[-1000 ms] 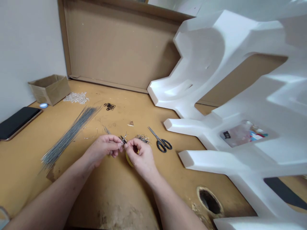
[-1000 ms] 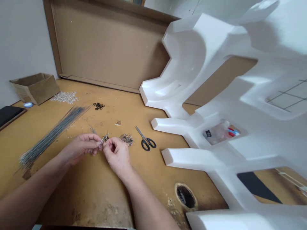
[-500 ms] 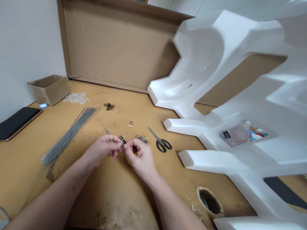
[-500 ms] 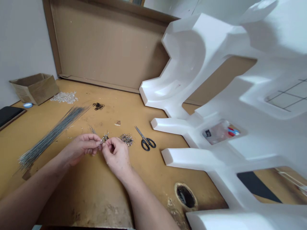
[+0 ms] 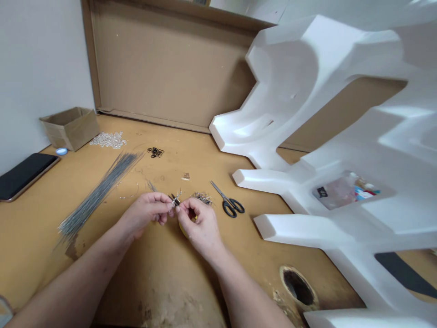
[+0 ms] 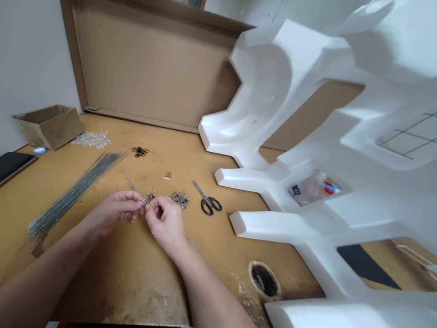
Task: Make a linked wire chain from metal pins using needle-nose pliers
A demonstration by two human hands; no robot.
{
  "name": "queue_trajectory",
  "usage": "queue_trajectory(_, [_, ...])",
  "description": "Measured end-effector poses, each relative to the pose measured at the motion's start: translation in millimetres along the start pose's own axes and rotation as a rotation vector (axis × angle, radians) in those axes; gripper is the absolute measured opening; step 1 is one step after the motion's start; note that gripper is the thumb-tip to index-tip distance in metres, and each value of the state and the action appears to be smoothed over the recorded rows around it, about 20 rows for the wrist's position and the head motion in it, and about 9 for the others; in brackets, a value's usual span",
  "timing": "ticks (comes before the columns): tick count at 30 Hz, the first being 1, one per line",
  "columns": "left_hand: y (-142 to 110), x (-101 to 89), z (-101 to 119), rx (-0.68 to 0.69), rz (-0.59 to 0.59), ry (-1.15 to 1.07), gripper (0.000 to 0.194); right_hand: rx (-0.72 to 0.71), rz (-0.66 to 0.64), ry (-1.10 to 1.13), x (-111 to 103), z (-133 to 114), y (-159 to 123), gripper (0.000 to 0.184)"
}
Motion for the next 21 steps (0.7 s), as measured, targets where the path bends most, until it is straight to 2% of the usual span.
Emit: queue_trajectory(21, [-0.4,-1.0,0.5,0.001,0.010,0.021,0.014,0.007,-0.006,-0.011,0.2,-0.1,0.4,0.017])
Point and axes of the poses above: each hand's wrist, its own y-axis towards the middle knuckle, its own x-axis out of the palm, z = x × y, the point moved 9 cm from there along y, towards the middle knuckle, and after that the axes turned 4 degrees about y, right-handed, at the moved point
